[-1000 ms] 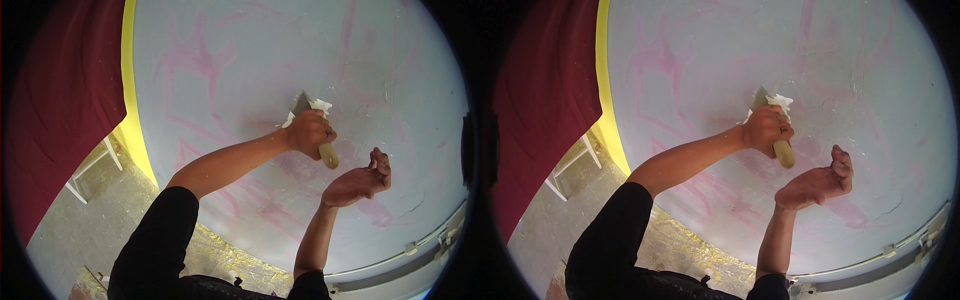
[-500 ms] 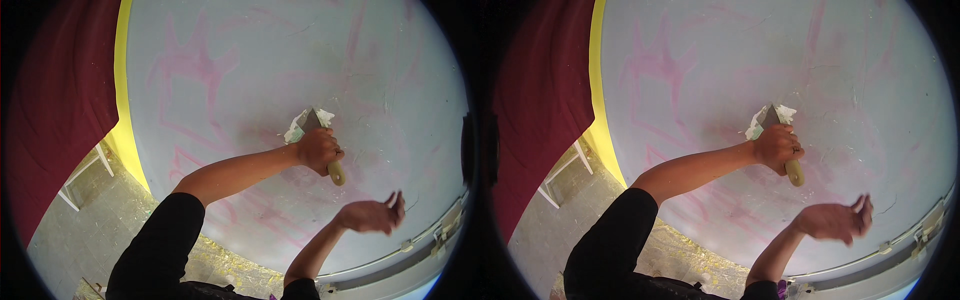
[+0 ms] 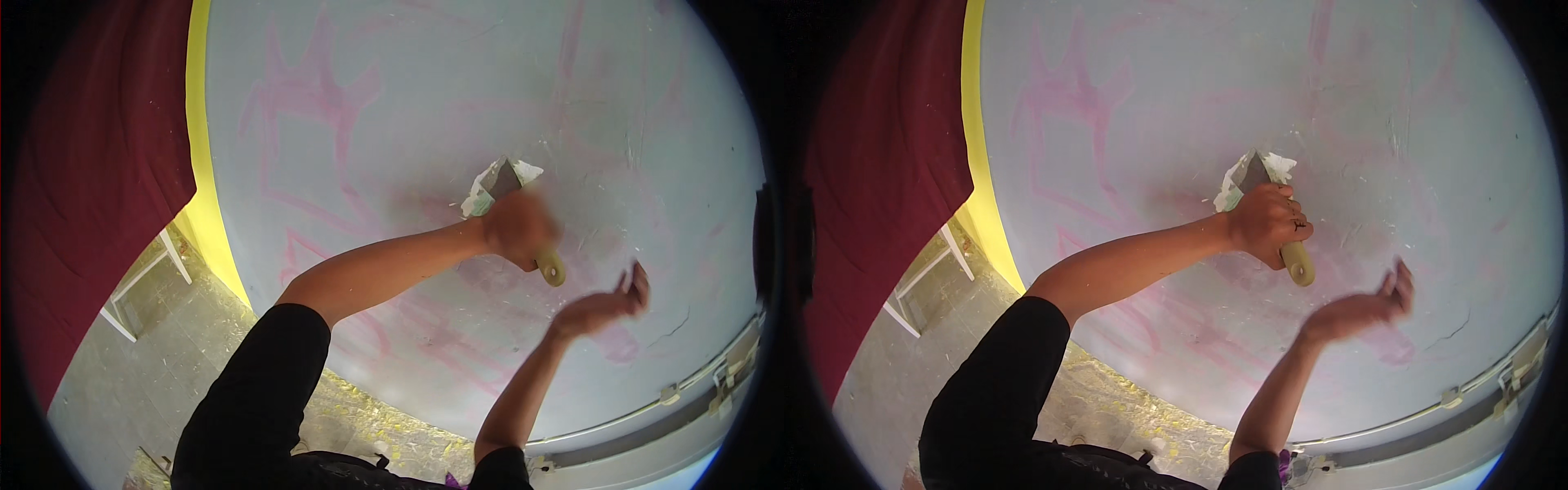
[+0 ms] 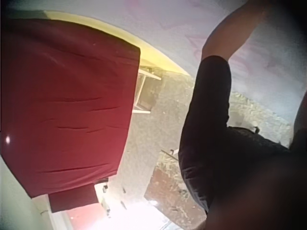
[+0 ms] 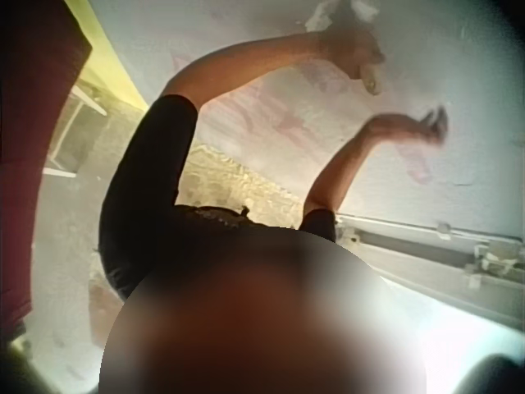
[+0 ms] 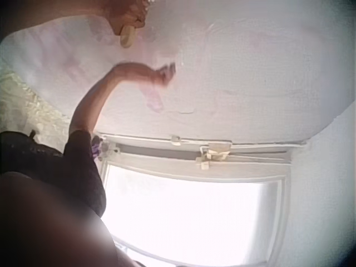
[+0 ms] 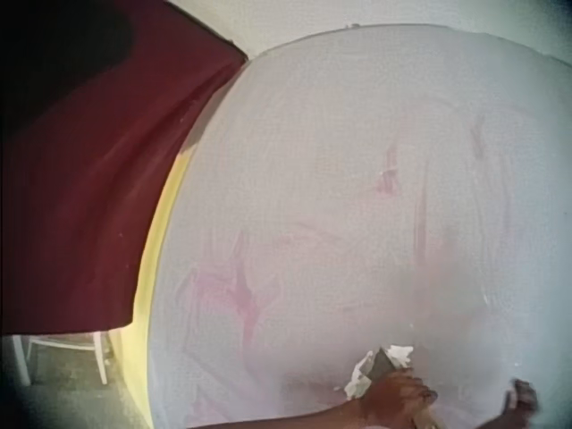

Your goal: Applying and smoothing putty on a wall using a putty knife to repair surface imperfections.

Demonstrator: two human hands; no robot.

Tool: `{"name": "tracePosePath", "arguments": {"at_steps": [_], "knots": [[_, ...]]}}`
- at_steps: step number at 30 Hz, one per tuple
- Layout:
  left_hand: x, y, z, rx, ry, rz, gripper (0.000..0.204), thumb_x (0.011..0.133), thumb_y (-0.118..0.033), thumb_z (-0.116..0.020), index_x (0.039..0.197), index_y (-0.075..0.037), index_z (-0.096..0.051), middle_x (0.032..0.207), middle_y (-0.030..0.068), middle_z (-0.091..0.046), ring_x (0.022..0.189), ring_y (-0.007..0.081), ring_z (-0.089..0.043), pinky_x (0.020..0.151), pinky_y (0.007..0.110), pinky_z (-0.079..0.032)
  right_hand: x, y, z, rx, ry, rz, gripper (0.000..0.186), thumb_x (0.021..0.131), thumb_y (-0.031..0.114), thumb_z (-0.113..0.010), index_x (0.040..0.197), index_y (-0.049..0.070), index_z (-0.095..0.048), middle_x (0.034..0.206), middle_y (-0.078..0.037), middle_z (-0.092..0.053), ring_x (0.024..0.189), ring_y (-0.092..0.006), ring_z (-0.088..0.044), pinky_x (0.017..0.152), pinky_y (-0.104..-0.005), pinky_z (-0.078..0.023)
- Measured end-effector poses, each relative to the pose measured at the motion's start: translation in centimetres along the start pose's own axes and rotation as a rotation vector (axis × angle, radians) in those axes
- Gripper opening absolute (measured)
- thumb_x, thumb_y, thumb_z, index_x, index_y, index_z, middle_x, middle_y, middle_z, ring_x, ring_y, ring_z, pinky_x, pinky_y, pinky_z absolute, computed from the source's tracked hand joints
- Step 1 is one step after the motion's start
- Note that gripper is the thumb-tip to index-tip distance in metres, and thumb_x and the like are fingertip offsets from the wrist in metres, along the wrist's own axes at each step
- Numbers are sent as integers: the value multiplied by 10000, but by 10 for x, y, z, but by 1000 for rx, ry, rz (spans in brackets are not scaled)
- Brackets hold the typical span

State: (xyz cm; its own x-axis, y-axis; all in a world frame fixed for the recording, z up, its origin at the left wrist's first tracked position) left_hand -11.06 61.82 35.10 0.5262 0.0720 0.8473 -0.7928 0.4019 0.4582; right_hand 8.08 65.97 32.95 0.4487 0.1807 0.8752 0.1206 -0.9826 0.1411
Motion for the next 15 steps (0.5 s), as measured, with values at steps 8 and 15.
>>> {"name": "tracePosePath", "arguments": {"at_steps": [8, 15], "knots": [[-4, -3, -1, -30, 75, 24, 296, 457, -267, -740, 673, -149, -575, 621, -12, -583, 602, 197, -594, 638, 350, -415, -19, -12, -14, 2, 78, -145, 528, 1119, 501, -293, 1270, 37, -497, 1332, -145, -551, 1307, -310, -511, 1128, -516, -347], [-18, 3, 4, -3, 44, -5, 289, 461, -250, -743, 702, -155, -616, 637, -22, -593, 642, 193, -635, 671, 353, -439, -41, 5, -58, -66, 197, -244, 507, 1108, 516, -268, 1281, 92, -486, 1358, -127, -527, 1310, -306, -502, 1112, -505, -353]]}}
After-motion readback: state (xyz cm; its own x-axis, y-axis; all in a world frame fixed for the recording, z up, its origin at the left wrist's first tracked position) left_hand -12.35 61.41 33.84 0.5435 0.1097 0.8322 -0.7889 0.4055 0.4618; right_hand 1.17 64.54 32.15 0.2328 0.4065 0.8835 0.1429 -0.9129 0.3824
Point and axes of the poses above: each hand's wrist, its own x-axis towards the middle knuckle, its own z-axis out of the back of the hand, y = z × x, the point moved 1 cm from there along x, towards the middle knuckle
